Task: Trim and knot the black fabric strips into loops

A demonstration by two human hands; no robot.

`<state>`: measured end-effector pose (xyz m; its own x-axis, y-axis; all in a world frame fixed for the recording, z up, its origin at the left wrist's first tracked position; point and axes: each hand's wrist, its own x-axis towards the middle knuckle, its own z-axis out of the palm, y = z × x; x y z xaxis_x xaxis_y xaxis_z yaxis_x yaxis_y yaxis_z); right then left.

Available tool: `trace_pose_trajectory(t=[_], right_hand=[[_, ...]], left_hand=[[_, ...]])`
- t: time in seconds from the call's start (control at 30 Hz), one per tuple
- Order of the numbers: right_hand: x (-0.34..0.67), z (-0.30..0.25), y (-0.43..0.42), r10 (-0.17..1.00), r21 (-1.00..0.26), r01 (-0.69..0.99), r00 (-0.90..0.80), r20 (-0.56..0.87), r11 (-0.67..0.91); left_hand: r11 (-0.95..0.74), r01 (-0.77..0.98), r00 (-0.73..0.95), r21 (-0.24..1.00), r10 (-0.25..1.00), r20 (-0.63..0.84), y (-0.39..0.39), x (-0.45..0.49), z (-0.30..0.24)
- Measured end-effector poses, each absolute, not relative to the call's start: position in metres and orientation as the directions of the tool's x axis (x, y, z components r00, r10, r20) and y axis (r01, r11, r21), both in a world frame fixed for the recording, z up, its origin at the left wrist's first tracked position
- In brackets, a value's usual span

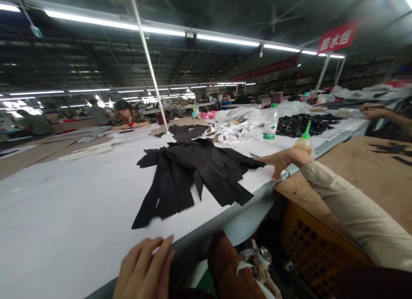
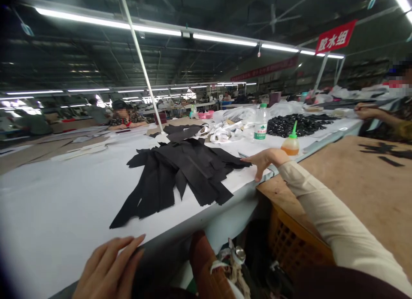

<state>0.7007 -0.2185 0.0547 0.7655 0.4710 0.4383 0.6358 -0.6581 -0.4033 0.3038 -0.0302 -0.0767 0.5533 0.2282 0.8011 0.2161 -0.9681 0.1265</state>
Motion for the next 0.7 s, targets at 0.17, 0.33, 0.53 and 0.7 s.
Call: trace_pose_trajectory(t=[0.17, 0.33, 0.53, 0.7], right_hand=[[0.708, 0.053, -0.222, 0.679, -0.379, 0.602, 0.726, -0.109, -0.703], [0.705, 0.070, -0.233, 0.728, -0.324, 0.659, 0.662, -0.177, -0.678], [0.702, 0.094, -0.240, 0.796, -0.174, 0.798, 0.597, 0.103, -0.576], [0.677, 0.119, -0.242, 0.862, 0.085, 0.920, 0.321, 0.393, -0.382]], left_hand=[[-0.984, 0.164, 0.638, -0.073, 0.049, 0.768, -0.040, 0.364, -0.065], [-0.983, 0.167, 0.674, -0.079, 0.056, 0.736, -0.040, 0.376, -0.065], [-0.979, 0.166, 0.623, -0.115, 0.014, 0.782, -0.043, 0.376, -0.047], [-0.959, 0.246, 0.599, -0.140, 0.037, 0.800, -0.048, 0.382, -0.030]])
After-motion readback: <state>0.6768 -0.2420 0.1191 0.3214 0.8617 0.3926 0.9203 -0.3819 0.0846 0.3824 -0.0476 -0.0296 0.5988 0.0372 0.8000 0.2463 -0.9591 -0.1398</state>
